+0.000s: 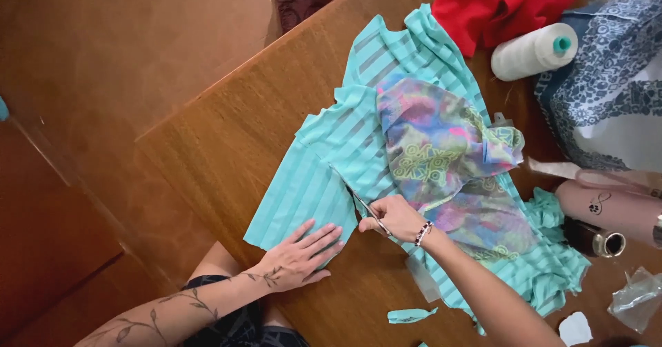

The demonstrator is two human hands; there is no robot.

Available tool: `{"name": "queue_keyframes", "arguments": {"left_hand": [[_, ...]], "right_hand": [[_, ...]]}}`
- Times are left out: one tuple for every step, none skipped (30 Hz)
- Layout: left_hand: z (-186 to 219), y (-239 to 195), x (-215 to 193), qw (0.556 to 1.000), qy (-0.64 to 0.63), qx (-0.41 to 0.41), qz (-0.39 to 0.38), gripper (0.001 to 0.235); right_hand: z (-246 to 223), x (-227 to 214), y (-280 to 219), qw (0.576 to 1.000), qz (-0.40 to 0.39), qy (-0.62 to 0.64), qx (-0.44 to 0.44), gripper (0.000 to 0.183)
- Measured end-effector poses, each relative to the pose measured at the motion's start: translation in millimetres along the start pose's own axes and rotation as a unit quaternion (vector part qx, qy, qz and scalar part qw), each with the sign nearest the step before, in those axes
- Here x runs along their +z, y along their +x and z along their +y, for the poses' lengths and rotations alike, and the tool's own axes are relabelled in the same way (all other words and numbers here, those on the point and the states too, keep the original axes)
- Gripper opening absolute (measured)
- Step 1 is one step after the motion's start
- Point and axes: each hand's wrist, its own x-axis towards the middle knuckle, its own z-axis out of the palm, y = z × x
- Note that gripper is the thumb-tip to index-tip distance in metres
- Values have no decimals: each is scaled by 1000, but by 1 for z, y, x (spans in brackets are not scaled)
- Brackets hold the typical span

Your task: Cutting various pieces of fabric into strips and shapes using scissors on a wooden table.

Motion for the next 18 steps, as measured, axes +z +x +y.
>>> {"name": "queue_keyframes", "arguments": {"left_hand": [[0,0,0,1000,-1,-1,0,65],[0,0,0,1000,-4,-1,0,65],[0,0,0,1000,-7,-2,0,65],[0,0,0,1000,-8,-2,0,65],[0,0,0,1000,-13,-3,0,64],[0,0,1,1000,-17,-4,-1,63],[0,-1,1,1000,-19,-4,-1,63],[0,-1,2,1000,-17,-4,-5,64],[-1,-2,2,1000,-14,-3,-7,64],[-1,-2,2,1000,-14,-3,-8,64],[-1,-2,2,1000,-13,-1,-7,64],[-1,-2,2,1000,-13,1,-7,64],[-1,-2,2,1000,-13,1,-7,64],[-1,-3,2,1000,-14,1,-10,64],[-2,-3,2,1000,-14,2,-12,63],[-1,-3,1,1000,-14,2,-12,63],[-1,-3,1,1000,-15,2,-7,63],[-1,-2,0,1000,-16,3,-3,63]], "right_hand": [[5,0,2,1000,-1,0,1,64],[9,1,3,1000,3,-10,-5,65],[14,2,5,1000,7,-19,-11,66],[17,1,6,1000,7,-19,-10,66],[21,1,7,999,10,-33,-15,67],[24,1,9,999,13,-47,-20,69],[22,-1,8,999,13,-46,-19,69],[20,-2,7,999,9,-43,-8,67],[17,-4,7,999,6,-41,2,66],[19,-5,7,999,6,-41,2,66],[19,-5,8,999,5,-45,-2,67],[20,-6,8,999,5,-49,-7,67],[22,-6,9,999,4,-48,-7,67],[23,-7,9,998,6,-55,-12,69],[25,-8,10,998,9,-63,-17,71],[23,-8,8,998,9,-63,-17,71],[20,-9,7,998,4,-58,-23,69],[17,-11,7,998,0,-53,-28,68]]}}
